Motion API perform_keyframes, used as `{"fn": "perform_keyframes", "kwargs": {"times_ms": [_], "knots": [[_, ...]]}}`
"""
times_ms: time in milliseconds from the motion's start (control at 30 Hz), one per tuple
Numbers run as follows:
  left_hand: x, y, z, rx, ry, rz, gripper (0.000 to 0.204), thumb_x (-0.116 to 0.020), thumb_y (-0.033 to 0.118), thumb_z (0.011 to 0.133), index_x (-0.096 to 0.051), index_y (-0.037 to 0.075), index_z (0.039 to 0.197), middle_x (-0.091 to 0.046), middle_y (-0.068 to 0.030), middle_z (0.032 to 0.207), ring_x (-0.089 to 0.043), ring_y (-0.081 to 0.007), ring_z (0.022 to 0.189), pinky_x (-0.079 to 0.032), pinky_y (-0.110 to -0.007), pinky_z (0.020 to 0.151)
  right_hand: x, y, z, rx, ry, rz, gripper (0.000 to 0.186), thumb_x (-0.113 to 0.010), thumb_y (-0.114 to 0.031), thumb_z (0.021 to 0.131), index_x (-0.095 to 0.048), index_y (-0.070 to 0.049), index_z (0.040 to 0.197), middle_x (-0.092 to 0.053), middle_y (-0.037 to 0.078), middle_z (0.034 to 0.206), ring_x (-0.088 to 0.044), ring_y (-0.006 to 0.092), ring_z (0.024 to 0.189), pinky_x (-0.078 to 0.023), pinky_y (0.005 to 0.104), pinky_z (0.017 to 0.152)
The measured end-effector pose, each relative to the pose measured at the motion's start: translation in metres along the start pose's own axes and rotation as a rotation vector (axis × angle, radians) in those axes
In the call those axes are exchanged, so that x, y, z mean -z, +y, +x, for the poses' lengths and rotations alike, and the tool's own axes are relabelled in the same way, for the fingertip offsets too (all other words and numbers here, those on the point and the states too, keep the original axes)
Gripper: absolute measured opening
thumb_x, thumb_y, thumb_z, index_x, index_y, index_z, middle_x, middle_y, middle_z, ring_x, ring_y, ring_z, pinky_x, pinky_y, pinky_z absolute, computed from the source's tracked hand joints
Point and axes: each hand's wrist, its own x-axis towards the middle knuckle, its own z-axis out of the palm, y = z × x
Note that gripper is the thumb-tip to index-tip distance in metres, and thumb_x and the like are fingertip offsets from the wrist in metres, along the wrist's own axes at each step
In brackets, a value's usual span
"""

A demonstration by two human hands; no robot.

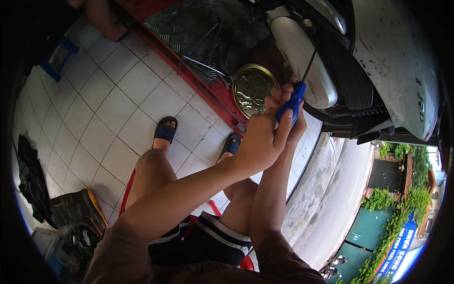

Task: The person uses a screwdriver to tighten screws on the side panel of a white scooter. The person is seated on a red stool in a workshop environment, manipulating the tool with both hands to secure the vehicle's bodywork.

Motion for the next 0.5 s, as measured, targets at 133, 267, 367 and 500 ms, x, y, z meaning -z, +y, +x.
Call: {"fn": "perform_keyframes", "kwargs": {"times_ms": [133, 267, 367, 500], "knots": [[0.003, 0.012, 0.0, 0.08, -0.024, -0.164, 0.032, -0.052, 0.026, 0.1, -0.061, -0.004, 0.092, -0.065, -0.018, 0.07, -0.068, -0.0324, 0.06, -0.05, -0.037, 0.053, -0.004, 0.004, 0.007, -0.039, -0.178, 0.31, 0.046, -0.066, -0.026, 0.095, -0.044, -0.003, 0.129, -0.056, 0.003, 0.101, -0.046, 0.0139, 0.089, -0.04, 0.029, 0.085], [0.023, 0.019, 0.008, -0.237, -0.01, 0.326, 0.04, -0.06, 0.034, 0.094, -0.055, -0.004, 0.106, -0.066, -0.0172, 0.077, -0.069, -0.0295, 0.062, -0.051, -0.036, 0.051, -0.013, -0.003, 0.011, -0.066, -0.1, 0.279, 0.045, -0.065, -0.026, 0.096, -0.044, -0.003, 0.129, -0.056, 0.003, 0.1, -0.046, 0.0142, 0.088, -0.04, 0.029, 0.085], [0.029, 0.021, 0.015, -0.517, 0.122, 0.525, 0.04, -0.073, 0.035, 0.085, -0.054, 0.001, 0.096, -0.058, -0.0127, 0.065, -0.061, -0.0235, 0.051, -0.045, -0.032, 0.045, -0.02, -0.005, 0.014, -0.07, -0.065, 0.245, 0.043, -0.064, -0.026, 0.096, -0.045, -0.003, 0.127, -0.056, 0.004, 0.1, -0.046, 0.0148, 0.088, -0.041, 0.0296, 0.085], [0.033, 0.02, 0.016, -0.532, 0.143, 0.683, 0.041, -0.07, 0.036, 0.088, -0.054, -0.001, 0.097, -0.061, -0.0152, 0.067, -0.064, -0.0298, 0.052, -0.05, -0.035, 0.048, -0.023, -0.001, 0.016, -0.065, -0.025, 0.221, 0.042, -0.063, -0.028, 0.097, -0.047, -0.002, 0.124, -0.056, 0.006, 0.099, -0.046, 0.0159, 0.086, -0.041, 0.0306, 0.084]]}}
